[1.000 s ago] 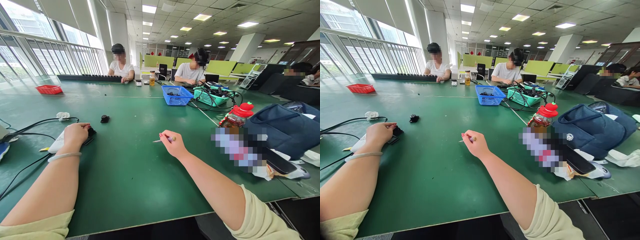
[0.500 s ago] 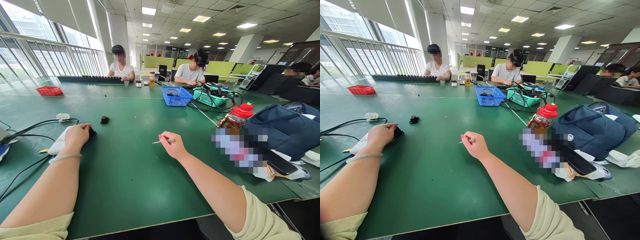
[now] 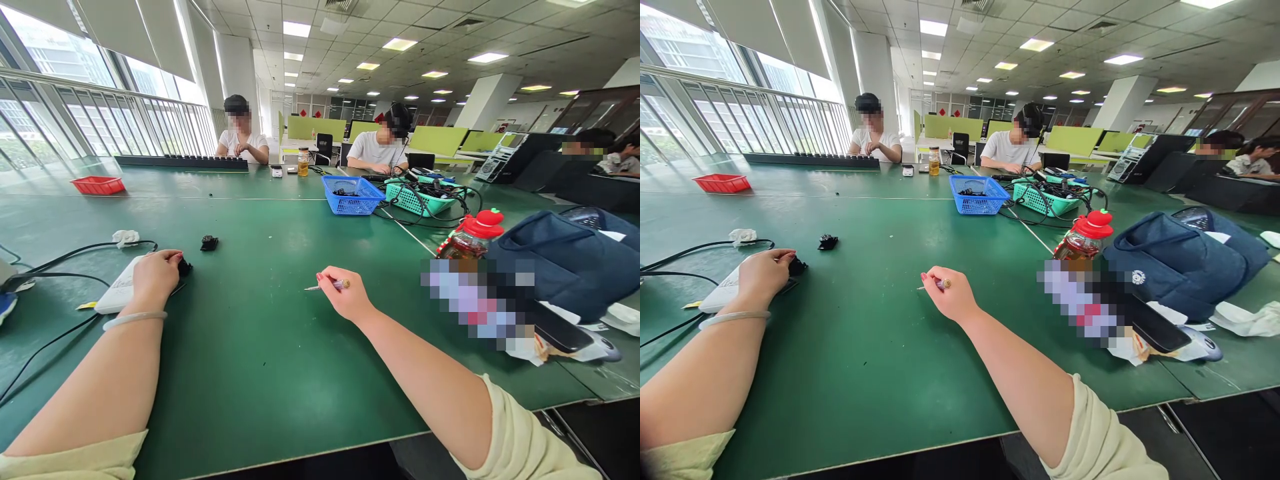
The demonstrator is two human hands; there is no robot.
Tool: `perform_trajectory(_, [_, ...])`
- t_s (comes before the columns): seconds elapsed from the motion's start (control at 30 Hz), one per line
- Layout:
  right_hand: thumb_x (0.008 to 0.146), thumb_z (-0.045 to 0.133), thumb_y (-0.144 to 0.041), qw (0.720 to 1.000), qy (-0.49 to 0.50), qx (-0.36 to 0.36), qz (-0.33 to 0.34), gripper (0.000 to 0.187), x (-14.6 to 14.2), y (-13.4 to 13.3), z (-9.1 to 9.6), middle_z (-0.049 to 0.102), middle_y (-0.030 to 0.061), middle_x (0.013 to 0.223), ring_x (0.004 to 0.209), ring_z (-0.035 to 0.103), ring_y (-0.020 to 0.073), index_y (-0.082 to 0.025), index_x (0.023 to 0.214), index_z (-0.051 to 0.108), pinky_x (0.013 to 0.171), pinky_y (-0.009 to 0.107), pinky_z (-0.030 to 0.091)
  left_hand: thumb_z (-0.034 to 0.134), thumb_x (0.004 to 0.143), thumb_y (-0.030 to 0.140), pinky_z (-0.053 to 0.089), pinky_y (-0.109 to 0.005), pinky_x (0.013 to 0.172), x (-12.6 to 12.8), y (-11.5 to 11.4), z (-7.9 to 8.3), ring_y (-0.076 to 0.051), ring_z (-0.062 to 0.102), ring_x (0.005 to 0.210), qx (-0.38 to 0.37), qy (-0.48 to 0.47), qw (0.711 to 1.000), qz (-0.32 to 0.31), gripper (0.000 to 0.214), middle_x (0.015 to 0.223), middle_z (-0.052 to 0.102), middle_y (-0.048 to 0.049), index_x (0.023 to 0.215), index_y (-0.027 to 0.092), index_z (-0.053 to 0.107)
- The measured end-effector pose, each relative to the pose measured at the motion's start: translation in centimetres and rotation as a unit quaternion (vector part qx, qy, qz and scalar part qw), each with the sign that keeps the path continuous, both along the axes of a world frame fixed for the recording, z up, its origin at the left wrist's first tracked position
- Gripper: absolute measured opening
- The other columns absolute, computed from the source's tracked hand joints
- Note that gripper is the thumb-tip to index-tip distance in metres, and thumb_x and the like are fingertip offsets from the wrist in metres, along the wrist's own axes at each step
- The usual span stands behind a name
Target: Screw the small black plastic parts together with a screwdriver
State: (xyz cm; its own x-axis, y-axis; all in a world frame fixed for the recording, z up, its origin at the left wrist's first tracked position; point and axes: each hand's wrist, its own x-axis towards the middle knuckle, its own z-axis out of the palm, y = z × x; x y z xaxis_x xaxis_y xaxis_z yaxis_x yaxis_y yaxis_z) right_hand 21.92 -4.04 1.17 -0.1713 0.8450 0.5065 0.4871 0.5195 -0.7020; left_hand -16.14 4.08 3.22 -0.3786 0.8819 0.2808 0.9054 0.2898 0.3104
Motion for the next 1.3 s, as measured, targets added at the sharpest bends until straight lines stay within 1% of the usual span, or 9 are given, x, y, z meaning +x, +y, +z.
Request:
perform_trajectory(0.17, [0.093, 0.045, -0.039, 1.0, -0.001, -0.001, 0.0, 0.036, -0.1, 0.0, 0.0, 0.047, -0.0028, 0.056, 0.053, 0.043, 0.0119, -0.022, 0.061, 0.048, 0.053, 0.025, 0.03, 0.042, 0.091, 0.036, 0.044, -0.039, 0.094, 0.1, -0.1, 0.1, -0.03, 0.058, 0.113, 0.002, -0.009, 1.0, 0.001, 0.043, 0.119, 0.068, -0.015, 0.116, 0.015, 0.069])
perform_trajectory(0.33, [0.093, 0.045, -0.039, 1.0, -0.003, 0.003, -0.001, 0.037, -0.1, 0.1, 0.0, 0.046, -0.003, 0.055, 0.053, 0.042, 0.0115, -0.021, 0.061, 0.049, 0.053, 0.025, 0.03, 0.043, 0.091, 0.036, 0.045, -0.04, 0.091, 0.2, 0.0, 0.2, -0.03, 0.059, 0.111, -0.002, -0.018, 1.0, 0.005, 0.04, 0.117, 0.069, -0.0145, 0.115, 0.016, 0.069])
perform_trajectory(0.5, [0.093, 0.044, -0.039, 1.0, 0.0, 0.004, -0.002, 0.04, 0.0, 0.1, 0.0, 0.044, -0.0032, 0.054, 0.051, 0.038, 0.0106, -0.021, 0.058, 0.044, 0.051, 0.025, 0.029, 0.045, 0.091, 0.035, 0.046, -0.038, 0.09, 0.6, -0.2, 0.4, -0.03, 0.06, 0.109, -0.012, 0.003, 1.0, 0.027, 0.038, 0.115, 0.07, -0.0129, 0.115, 0.017, 0.069])
perform_trajectory(0.67, [0.093, 0.043, -0.04, 0.999, 0.016, 0.023, -0.036, 0.043, 0.0, 0.1, 0.0, 0.039, -0.0035, 0.051, 0.049, 0.034, 0.0104, -0.021, 0.055, 0.038, 0.05, 0.026, 0.028, 0.044, 0.091, 0.034, 0.046, -0.04, 0.09, 0.6, -0.2, 0.5, -0.031, 0.06, 0.11, -0.015, 0.022, 0.999, 0.021, 0.039, 0.118, 0.069, -0.0143, 0.116, 0.016, 0.069])
perform_trajectory(0.77, [0.093, 0.043, -0.04, 0.998, 0.015, 0.026, -0.046, 0.044, 0.1, 0.1, 0.0, 0.038, -0.0036, 0.05, 0.049, 0.034, 0.0103, -0.021, 0.054, 0.038, 0.05, 0.025, 0.028, 0.043, 0.091, 0.035, 0.047, -0.04, 0.09, 0.5, -0.1, 0.4, -0.032, 0.06, 0.11, -0.017, 0.028, 0.999, 0.028, 0.04, 0.117, 0.069, -0.0148, 0.117, 0.017, 0.069])
perform_trajectory(0.93, [0.093, 0.043, -0.039, 0.999, 0.011, 0.029, -0.039, 0.043, 0.1, 0.1, 0.1, 0.039, -0.0038, 0.05, 0.049, 0.034, 0.0098, -0.021, 0.054, 0.038, 0.05, 0.025, 0.028, 0.043, 0.09, 0.034, 0.047, -0.041, 0.089, 0.6, -0.1, 0.5, -0.032, 0.061, 0.108, -0.011, 0.037, 0.999, 0.023, 0.04, 0.115, 0.07, -0.0153, 0.115, 0.016, 0.07])
perform_trajectory(1.1, [0.093, 0.044, -0.037, 0.999, 0.007, 0.035, -0.033, 0.042, 0.1, 0.0, 0.1, 0.039, -0.004, 0.05, 0.049, 0.035, 0.0095, -0.02, 0.055, 0.039, 0.05, 0.024, 0.028, 0.042, 0.092, 0.034, 0.048, -0.041, 0.089, 1.0, -0.3, 1.0, -0.033, 0.061, 0.11, -0.047, 0.029, 0.998, 0.034, 0.042, 0.119, 0.068, -0.015, 0.12, 0.016, 0.067])
perform_trajectory(1.3, [0.093, 0.043, -0.036, 0.999, -0.002, 0.043, -0.032, 0.042, 0.0, 0.0, 0.3, 0.04, -0.004, 0.05, 0.048, 0.035, 0.0096, -0.02, 0.055, 0.039, 0.049, 0.025, 0.027, 0.041, 0.092, 0.032, 0.049, -0.041, 0.088, 1.3, -0.4, 1.4, -0.033, 0.061, 0.112, -0.079, 0.059, 0.995, 0.032, 0.043, 0.121, 0.068, -0.0157, 0.125, 0.015, 0.064])
